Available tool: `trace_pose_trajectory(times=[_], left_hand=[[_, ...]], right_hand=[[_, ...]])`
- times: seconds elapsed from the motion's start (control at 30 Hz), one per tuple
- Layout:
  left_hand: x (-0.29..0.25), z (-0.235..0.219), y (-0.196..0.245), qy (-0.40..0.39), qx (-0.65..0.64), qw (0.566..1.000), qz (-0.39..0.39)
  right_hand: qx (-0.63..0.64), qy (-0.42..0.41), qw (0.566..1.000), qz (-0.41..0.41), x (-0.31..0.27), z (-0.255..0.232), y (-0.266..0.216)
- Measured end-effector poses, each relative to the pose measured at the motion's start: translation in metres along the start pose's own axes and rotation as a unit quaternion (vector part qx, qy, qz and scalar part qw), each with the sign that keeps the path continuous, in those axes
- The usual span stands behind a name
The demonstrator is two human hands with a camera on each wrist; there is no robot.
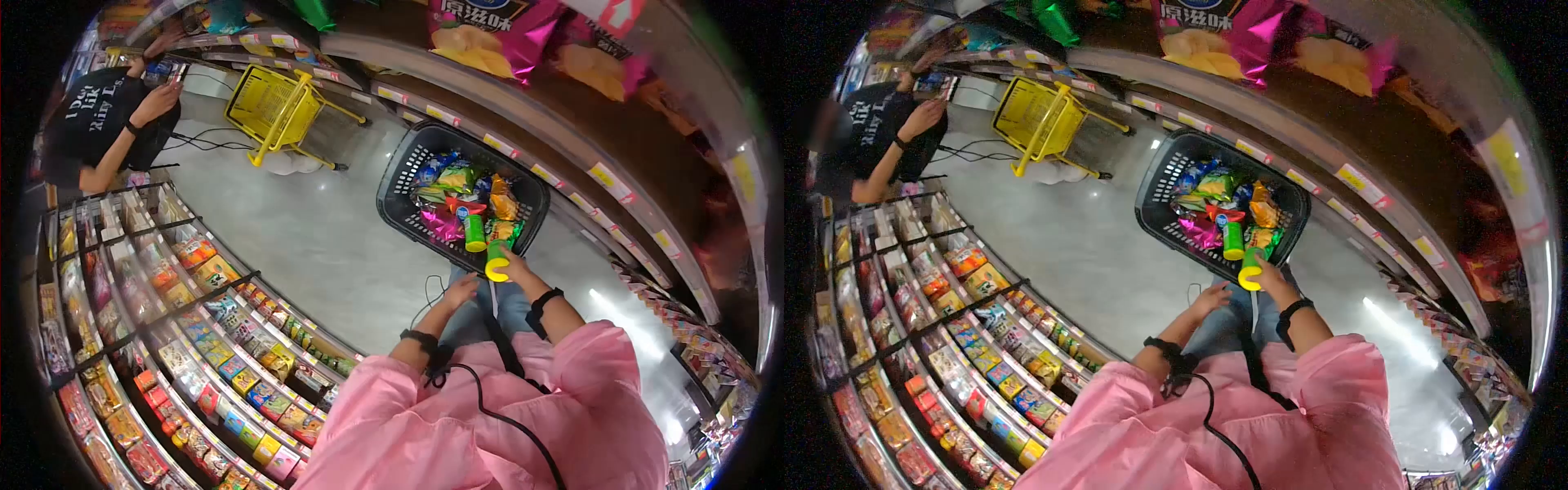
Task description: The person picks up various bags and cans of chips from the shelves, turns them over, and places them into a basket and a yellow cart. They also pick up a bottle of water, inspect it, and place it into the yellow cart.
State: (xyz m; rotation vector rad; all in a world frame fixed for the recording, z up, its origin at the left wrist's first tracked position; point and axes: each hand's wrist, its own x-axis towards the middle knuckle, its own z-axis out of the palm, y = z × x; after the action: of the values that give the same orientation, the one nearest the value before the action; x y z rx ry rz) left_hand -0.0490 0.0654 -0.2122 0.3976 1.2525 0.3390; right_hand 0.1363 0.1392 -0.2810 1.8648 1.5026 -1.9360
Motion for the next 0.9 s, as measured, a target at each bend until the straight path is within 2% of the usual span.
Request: trace_pose_trajectory(times=[0.03,0.1,0.13,0.23,0.37,0.47,0.5,0.53,0.63,0.67,0.77,0.8,0.9], left_hand=[[0.004,-0.008,-0.015,0.007,-0.016,1.0,-0.001],[0.017,-0.024,-0.044,0.02,-0.052,0.998,0.0],[0.013,-0.025,-0.041,0.036,-0.063,0.997,-0.009],[0.0,-0.028,-0.038,0.072,-0.098,0.992,-0.032],[0.018,-0.025,-0.064,0.07,-0.144,0.987,-0.033],[0.029,-0.027,-0.078,0.087,-0.148,0.985,-0.028],[0.031,-0.028,-0.078,0.095,-0.144,0.985,-0.024],[0.031,-0.028,-0.077,0.096,-0.145,0.985,-0.01],[0.029,-0.039,-0.075,0.109,-0.13,0.985,0.029],[0.03,-0.045,-0.076,0.119,-0.114,0.986,0.036],[0.014,-0.056,-0.042,0.158,-0.094,0.982,0.032],[0.006,-0.059,-0.029,0.172,-0.092,0.98,0.026],[-0.001,-0.072,-0.007,0.205,-0.063,0.975,0.058]], right_hand=[[-0.023,-0.004,0.997,0.068,-0.007,-0.008,-0.022],[-0.185,0.028,0.982,0.016,0.021,-0.007,-0.003],[-0.234,0.045,0.971,-0.027,0.031,-0.007,0.002],[-0.234,-0.011,0.972,-0.004,0.059,-0.013,-0.004],[-0.294,0.065,0.95,-0.076,0.061,0.013,0.0],[-0.261,-0.037,0.963,-0.045,0.063,0.025,0.011],[-0.243,-0.069,0.967,-0.041,0.059,0.026,0.006],[-0.264,-0.053,0.962,-0.044,0.049,0.026,0.001],[-0.218,-0.073,0.973,-0.028,0.036,0.024,-0.008],[-0.231,-0.071,0.968,-0.065,0.034,0.021,-0.009],[-0.232,-0.048,0.969,-0.069,0.027,0.009,-0.02],[-0.253,-0.047,0.961,-0.103,0.026,0.003,-0.026],[-0.231,-0.092,0.965,-0.09,0.023,-0.026,-0.05]])
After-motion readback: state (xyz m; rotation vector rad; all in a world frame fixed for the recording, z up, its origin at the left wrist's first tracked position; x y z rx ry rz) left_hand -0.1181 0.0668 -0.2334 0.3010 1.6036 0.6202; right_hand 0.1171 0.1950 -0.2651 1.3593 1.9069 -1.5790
